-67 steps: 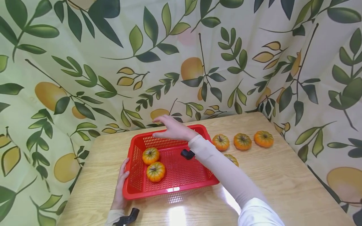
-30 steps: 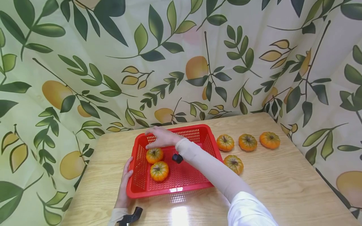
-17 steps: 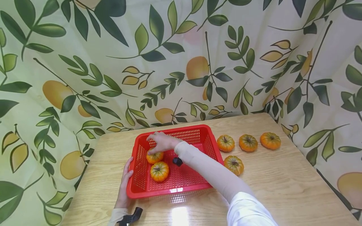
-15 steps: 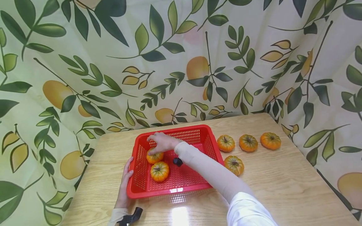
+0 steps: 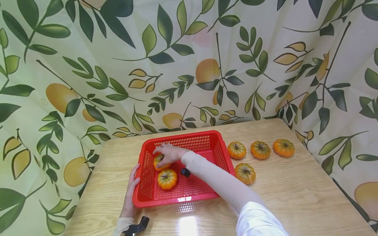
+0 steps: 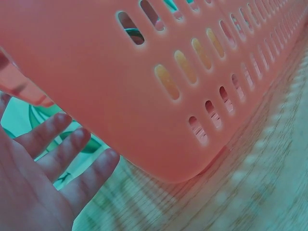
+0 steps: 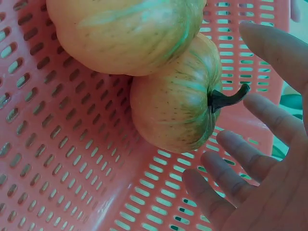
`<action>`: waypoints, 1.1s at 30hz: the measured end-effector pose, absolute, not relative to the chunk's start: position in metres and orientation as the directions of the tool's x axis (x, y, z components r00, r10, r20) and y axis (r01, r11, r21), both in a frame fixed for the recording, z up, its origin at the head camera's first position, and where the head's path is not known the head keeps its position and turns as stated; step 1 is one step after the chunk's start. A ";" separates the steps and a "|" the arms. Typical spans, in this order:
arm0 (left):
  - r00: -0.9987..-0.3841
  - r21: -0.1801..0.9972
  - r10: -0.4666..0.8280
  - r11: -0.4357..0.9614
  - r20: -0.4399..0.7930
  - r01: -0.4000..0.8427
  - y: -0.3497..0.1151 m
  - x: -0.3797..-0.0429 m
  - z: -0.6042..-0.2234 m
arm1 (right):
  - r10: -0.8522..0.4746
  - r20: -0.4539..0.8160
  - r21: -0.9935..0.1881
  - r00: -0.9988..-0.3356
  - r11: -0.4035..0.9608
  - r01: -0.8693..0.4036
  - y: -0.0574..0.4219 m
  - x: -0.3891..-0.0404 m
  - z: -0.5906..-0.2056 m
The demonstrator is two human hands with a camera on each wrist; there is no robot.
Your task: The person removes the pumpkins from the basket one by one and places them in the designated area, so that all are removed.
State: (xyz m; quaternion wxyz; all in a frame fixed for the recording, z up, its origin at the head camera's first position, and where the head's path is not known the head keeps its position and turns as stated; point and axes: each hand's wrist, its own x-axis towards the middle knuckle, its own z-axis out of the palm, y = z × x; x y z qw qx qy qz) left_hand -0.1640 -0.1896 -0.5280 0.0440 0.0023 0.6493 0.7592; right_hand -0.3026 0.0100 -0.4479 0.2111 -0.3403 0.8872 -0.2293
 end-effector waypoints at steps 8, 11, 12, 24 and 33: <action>-0.996 0.986 0.070 -0.152 -0.061 -0.071 -0.189 -0.163 -0.525 | -0.704 -0.225 -0.535 -0.674 0.667 -0.518 0.008 -0.301 -0.456; -0.996 0.985 0.073 -0.157 -0.061 -0.072 -0.189 -0.162 -0.525 | -0.698 -0.222 -0.532 -0.681 0.672 -0.515 0.007 -0.300 -0.460; -0.996 0.985 0.073 -0.158 -0.060 -0.071 -0.189 -0.162 -0.524 | -0.696 -0.221 -0.530 -0.684 0.674 -0.515 0.007 -0.300 -0.461; -0.995 0.981 0.080 -0.177 -0.065 -0.078 -0.189 -0.163 -0.525 | -0.673 -0.205 -0.522 -0.711 0.689 -0.502 0.005 -0.296 -0.469; -0.995 0.981 0.072 -0.175 -0.068 -0.079 -0.190 -0.163 -0.526 | -0.687 -0.209 -0.542 -0.696 0.674 -0.502 0.004 -0.295 -0.471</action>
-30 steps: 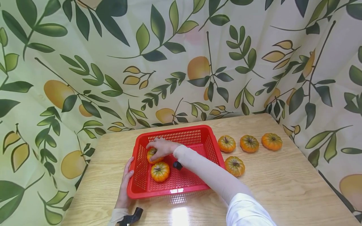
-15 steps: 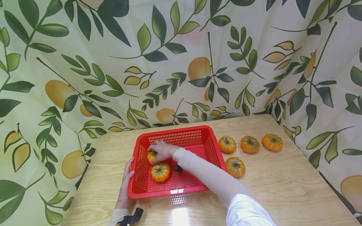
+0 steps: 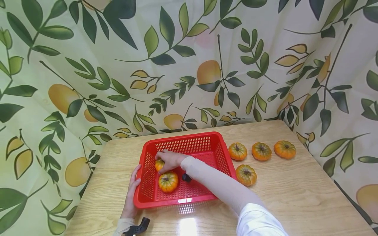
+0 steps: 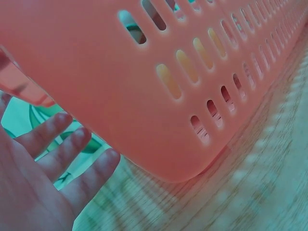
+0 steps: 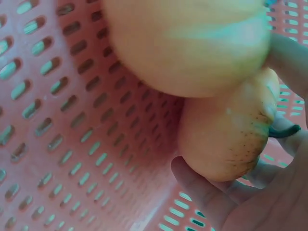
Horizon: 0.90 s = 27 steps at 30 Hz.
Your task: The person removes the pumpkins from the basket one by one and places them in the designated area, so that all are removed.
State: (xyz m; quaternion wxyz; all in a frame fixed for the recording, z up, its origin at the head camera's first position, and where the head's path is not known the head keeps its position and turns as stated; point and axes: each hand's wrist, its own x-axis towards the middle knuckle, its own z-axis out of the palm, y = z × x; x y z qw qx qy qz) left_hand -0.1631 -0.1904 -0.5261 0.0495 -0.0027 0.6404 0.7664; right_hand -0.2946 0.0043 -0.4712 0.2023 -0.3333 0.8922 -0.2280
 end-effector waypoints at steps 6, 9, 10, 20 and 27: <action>-0.996 0.982 0.069 -0.175 -0.065 -0.076 -0.189 -0.164 -0.527 | -0.701 -0.192 -0.517 -0.687 0.667 -0.536 0.012 -0.293 -0.461; -0.995 0.981 0.073 -0.175 -0.065 -0.077 -0.189 -0.164 -0.526 | -0.710 -0.180 -0.527 -0.681 0.654 -0.543 0.020 -0.292 -0.454; -0.995 0.981 0.072 -0.174 -0.068 -0.080 -0.189 -0.164 -0.526 | -0.713 -0.177 -0.532 -0.679 0.649 -0.544 0.022 -0.291 -0.452; -0.994 0.980 0.064 -0.173 -0.086 -0.095 -0.190 -0.162 -0.525 | -0.728 -0.142 -0.591 -0.671 0.606 -0.532 0.053 -0.280 -0.429; -0.995 0.982 0.057 -0.163 -0.083 -0.092 -0.189 -0.163 -0.526 | -0.714 -0.087 -0.626 -0.695 0.582 -0.519 0.072 -0.270 -0.410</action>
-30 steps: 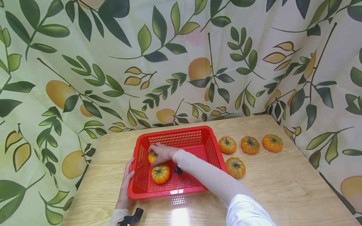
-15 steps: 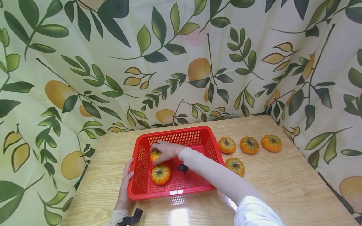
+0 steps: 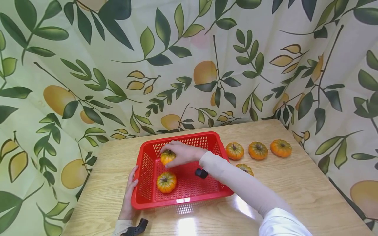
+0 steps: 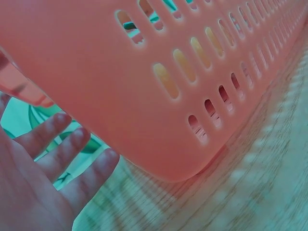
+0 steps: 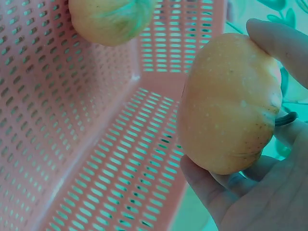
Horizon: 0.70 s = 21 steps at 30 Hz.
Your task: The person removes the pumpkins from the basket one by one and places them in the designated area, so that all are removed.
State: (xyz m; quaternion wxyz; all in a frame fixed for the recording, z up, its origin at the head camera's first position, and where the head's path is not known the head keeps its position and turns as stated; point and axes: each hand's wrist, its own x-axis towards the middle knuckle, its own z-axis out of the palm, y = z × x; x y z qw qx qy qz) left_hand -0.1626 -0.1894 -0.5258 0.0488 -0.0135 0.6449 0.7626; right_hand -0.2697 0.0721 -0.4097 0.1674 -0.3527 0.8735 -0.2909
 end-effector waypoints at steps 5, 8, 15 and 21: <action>-0.995 0.981 0.056 -0.170 -0.082 -0.090 -0.189 -0.163 -0.526 | -0.702 -0.059 -0.625 -0.710 0.580 -0.522 0.085 -0.263 -0.400; -0.995 0.980 0.054 -0.175 -0.084 -0.092 -0.189 -0.163 -0.526 | -0.693 -0.036 -0.626 -0.720 0.577 -0.524 0.093 -0.261 -0.396; -0.995 0.980 0.052 -0.177 -0.083 -0.090 -0.190 -0.163 -0.526 | -0.660 0.019 -0.636 -0.751 0.572 -0.518 0.114 -0.256 -0.392; -0.995 0.981 0.049 -0.169 -0.087 -0.094 -0.189 -0.162 -0.526 | -0.619 0.036 -0.636 -0.785 0.591 -0.495 0.132 -0.252 -0.392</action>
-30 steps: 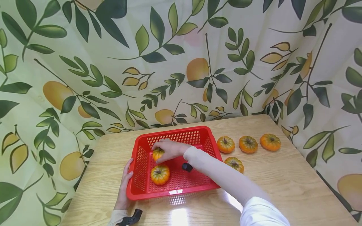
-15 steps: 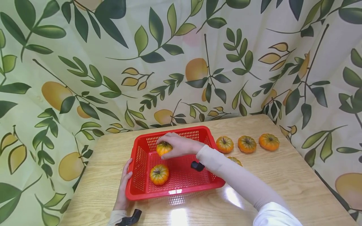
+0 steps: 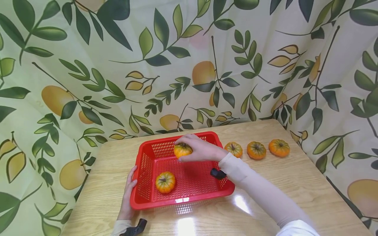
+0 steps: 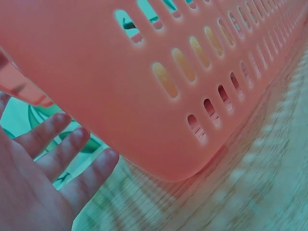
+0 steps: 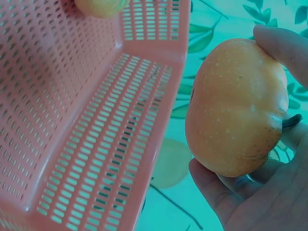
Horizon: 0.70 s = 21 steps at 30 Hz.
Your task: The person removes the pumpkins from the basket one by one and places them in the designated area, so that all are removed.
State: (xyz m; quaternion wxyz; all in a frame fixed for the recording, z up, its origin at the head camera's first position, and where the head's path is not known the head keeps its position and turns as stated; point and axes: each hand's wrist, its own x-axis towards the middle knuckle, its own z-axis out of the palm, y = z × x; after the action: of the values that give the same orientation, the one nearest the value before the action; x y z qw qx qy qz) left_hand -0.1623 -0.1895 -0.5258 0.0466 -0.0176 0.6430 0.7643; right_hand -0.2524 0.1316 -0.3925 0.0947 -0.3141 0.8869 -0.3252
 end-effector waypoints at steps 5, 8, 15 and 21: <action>-0.994 0.981 0.050 -0.165 -0.094 -0.101 -0.189 -0.162 -0.525 | -0.584 0.028 -0.646 -0.811 0.609 -0.460 0.145 -0.248 -0.391; -0.994 0.982 0.055 -0.163 -0.091 -0.099 -0.189 -0.162 -0.525 | -0.564 0.019 -0.655 -0.825 0.617 -0.436 0.153 -0.245 -0.389; -0.995 0.983 0.056 -0.163 -0.077 -0.085 -0.188 -0.162 -0.526 | -0.536 0.034 -0.651 -0.844 0.629 -0.426 0.171 -0.241 -0.390; -0.996 0.984 0.051 -0.156 -0.074 -0.081 -0.189 -0.162 -0.525 | -0.509 0.047 -0.647 -0.860 0.640 -0.414 0.183 -0.238 -0.393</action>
State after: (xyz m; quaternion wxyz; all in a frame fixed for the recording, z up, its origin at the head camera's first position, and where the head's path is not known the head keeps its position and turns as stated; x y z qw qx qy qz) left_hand -0.1616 -0.1885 -0.5255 0.0435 -0.0114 0.6480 0.7603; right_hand -0.2384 0.1825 -0.3926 0.0699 -0.2555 0.9028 -0.3387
